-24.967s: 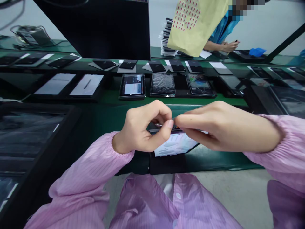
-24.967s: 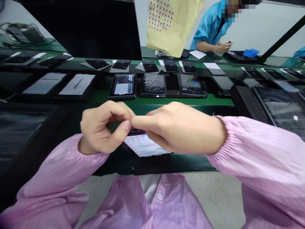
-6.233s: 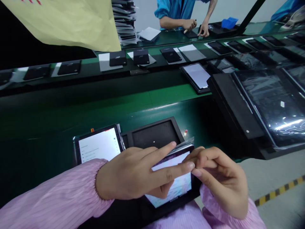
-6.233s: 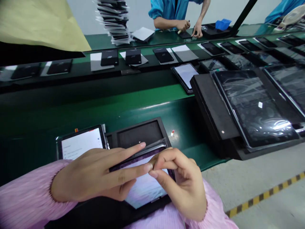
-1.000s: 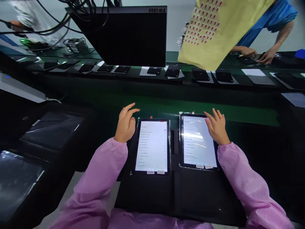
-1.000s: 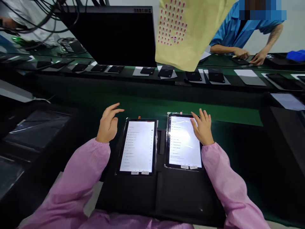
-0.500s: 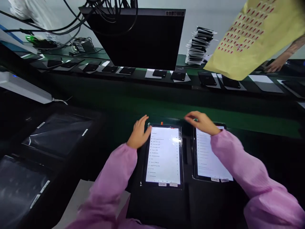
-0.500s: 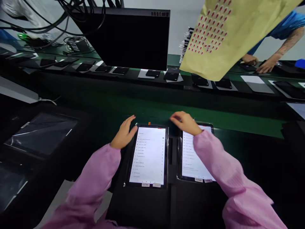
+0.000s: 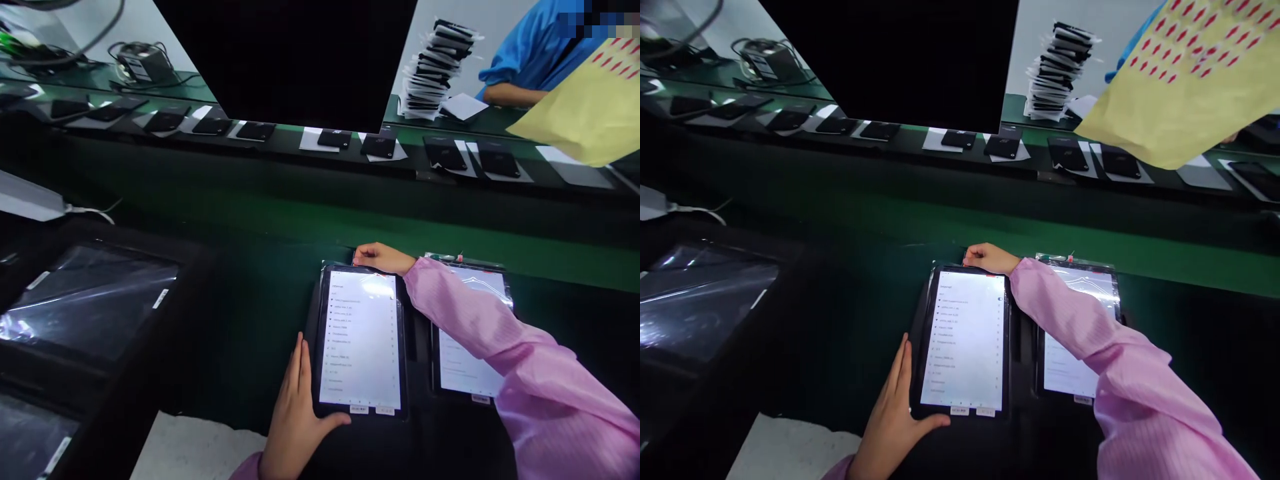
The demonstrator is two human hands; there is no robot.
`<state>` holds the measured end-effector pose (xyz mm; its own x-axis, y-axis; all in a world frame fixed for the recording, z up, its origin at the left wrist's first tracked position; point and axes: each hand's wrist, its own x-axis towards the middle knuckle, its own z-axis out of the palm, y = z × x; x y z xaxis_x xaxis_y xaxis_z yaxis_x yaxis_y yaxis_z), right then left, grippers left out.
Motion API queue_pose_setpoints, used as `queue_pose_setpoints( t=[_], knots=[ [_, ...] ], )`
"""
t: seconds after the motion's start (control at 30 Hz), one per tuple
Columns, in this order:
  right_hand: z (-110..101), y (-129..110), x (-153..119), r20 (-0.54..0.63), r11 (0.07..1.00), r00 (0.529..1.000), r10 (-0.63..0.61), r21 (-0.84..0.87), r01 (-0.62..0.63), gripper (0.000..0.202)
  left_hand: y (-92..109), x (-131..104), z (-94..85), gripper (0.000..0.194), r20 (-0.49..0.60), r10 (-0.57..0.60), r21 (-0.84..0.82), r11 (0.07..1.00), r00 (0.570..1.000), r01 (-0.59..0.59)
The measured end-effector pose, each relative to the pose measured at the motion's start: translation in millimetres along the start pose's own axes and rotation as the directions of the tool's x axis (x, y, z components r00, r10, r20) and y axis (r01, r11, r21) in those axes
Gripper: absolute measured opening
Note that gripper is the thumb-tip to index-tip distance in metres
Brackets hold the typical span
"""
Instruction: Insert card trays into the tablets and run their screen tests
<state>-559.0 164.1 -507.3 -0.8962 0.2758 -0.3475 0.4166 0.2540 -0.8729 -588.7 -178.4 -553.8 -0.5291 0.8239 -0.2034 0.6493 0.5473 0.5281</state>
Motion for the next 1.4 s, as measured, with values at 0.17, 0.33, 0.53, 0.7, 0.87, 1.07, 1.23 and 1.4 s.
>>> queue_pose_setpoints(
  t=[0.17, 0.33, 0.53, 0.7, 0.87, 1.07, 1.23, 1.4],
  knots=[
    [1.9, 0.1, 2.2, -0.016, 0.997, 1.000, -0.015, 0.069, 0.016, 0.048, -5.6, -3.3, 5.4, 0.140, -0.055, 0.022, -0.010, 1.000, 0.998, -0.023],
    [-2.6, 2.9, -3.9, 0.001, 0.991, 1.000, 0.028, 0.131, -0.027, 0.046, -7.3, -2.6, 4.0, 0.133, -0.058, 0.035, -0.009, 0.999, 0.998, -0.036],
    [3.9, 0.4, 5.1, -0.052, 0.984, 0.996, 0.072, 0.164, -0.063, 0.032, -13.3, 0.4, 4.0, 0.128, -0.093, 0.101, 0.053, 0.994, 0.991, -0.097],
    [-29.6, -6.0, -16.3, -0.400, 0.993, 0.912, 0.090, 0.101, -0.053, 0.030, 7.4, 0.7, 0.7, 0.145, -0.212, 0.257, 0.199, 0.956, 0.943, -0.216],
    [-85.8, 54.3, -179.4, -0.859, 0.978, 0.503, 0.101, -0.007, -0.208, 0.039, 76.1, 3.4, 10.4, 0.137, -0.046, 0.421, 0.143, 0.900, 0.906, -0.411],
    [-88.0, 139.7, -295.5, -0.926, 0.921, 0.354, 0.133, -0.016, -0.389, 0.050, 134.9, 15.4, 51.5, 0.145, 0.122, 0.603, 0.188, 0.766, 0.788, -0.615],
    [-114.8, 118.4, -222.7, -0.777, 0.966, 0.630, -0.001, -0.163, -0.199, 0.048, 155.6, 28.8, 81.4, 0.157, 0.123, 0.578, 0.264, 0.764, 0.807, -0.588],
    [-136.6, 94.2, -151.8, -0.344, 0.996, 0.939, 0.000, -0.088, -0.032, 0.053, 161.8, 34.4, 98.4, 0.168, 0.072, 0.544, 0.281, 0.793, 0.836, -0.541]
  ],
)
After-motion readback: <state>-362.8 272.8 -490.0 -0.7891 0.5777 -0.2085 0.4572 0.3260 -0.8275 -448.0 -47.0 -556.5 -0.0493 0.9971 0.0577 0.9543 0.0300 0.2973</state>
